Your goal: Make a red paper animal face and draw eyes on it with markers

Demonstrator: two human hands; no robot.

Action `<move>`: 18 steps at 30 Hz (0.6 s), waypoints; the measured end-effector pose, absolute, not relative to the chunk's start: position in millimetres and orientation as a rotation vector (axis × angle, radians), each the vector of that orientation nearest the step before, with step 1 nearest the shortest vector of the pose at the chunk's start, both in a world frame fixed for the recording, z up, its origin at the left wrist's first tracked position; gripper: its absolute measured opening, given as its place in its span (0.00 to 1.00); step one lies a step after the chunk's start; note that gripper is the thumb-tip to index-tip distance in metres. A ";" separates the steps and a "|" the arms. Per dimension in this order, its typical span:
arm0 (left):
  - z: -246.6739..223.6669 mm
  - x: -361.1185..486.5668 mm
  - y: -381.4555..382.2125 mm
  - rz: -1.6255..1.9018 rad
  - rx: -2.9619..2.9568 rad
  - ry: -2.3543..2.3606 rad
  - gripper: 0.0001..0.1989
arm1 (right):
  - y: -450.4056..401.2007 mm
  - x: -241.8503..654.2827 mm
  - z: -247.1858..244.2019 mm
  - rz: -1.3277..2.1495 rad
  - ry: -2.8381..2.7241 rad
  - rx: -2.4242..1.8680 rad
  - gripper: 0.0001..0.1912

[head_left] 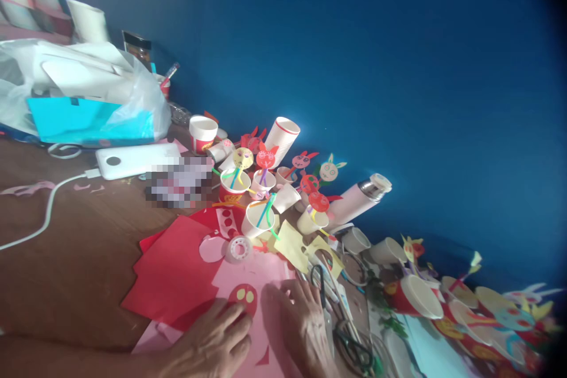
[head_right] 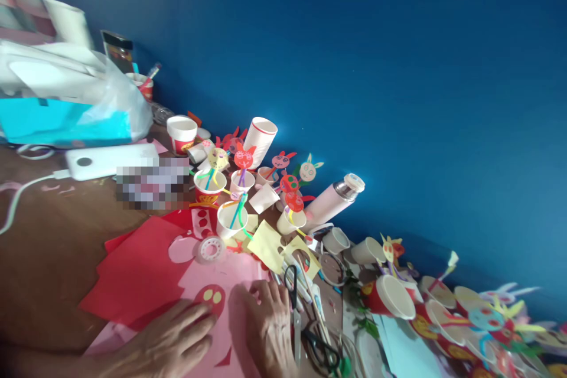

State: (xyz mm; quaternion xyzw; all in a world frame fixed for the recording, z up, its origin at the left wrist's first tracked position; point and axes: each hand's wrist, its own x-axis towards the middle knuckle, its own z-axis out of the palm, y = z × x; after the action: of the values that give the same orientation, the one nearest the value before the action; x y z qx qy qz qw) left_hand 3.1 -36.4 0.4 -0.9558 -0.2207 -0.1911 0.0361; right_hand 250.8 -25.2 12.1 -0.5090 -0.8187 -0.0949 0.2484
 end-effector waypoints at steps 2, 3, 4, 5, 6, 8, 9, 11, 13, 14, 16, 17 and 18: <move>-8.7 3.1 -35.9 -0.504 -2.983 -0.678 0.29 | -25.0 252.2 11.8 -0.244 -2.198 -1.376 0.19; -12.4 3.7 -35.5 -0.480 -3.006 -0.687 0.30 | -25.4 254.1 11.7 -0.228 -2.166 -1.369 0.17; -15.6 4.6 -35.1 -0.451 -3.036 -0.706 0.31 | -26.0 256.4 11.6 -0.211 -2.131 -1.361 0.16; -18.0 5.8 -34.6 -0.425 -3.071 -0.725 0.30 | -26.8 258.5 11.5 -0.196 -2.100 -1.356 0.15; -19.4 6.9 -34.0 -0.400 -3.110 -0.734 0.30 | -27.6 260.2 11.2 -0.184 -2.081 -1.353 0.15; -18.3 8.1 -32.9 -0.342 -3.178 -0.735 0.31 | -29.0 261.5 10.6 -0.162 -2.075 -1.346 0.15; -15.2 7.9 -32.6 -0.328 -3.200 -0.719 0.32 | -29.7 261.0 10.3 -0.152 -2.078 -1.345 0.15; -4.2 5.8 -32.2 -0.305 -3.227 -0.705 0.33 | -30.9 258.1 10.2 -0.133 -2.082 -1.353 0.15; 11.2 3.2 -31.7 -0.262 -3.246 -0.737 0.29 | -31.9 253.6 10.6 -0.115 -2.101 -1.357 0.15; 19.1 2.3 -31.1 -0.217 -3.252 -0.757 0.28 | -32.3 251.0 10.9 -0.108 -2.116 -1.348 0.15; 32.5 1.9 -29.2 -0.142 -3.266 -0.761 0.27 | -33.0 245.2 10.6 -0.089 -2.142 -1.319 0.15; 37.4 2.2 -28.0 -0.107 -3.267 -0.760 0.26 | -33.1 242.1 9.7 -0.082 -2.146 -1.302 0.14; 40.9 2.7 -26.8 -0.091 -3.268 -0.749 0.26 | -33.2 238.9 8.2 -0.076 -2.144 -1.289 0.14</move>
State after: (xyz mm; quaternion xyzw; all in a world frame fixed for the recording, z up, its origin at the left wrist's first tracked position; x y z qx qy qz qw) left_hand 2.7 -26.8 40.9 -0.9689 -0.2222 -0.0270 -0.1059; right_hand 238.9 -33.2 8.2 -0.4889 -0.8133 -0.0289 0.3142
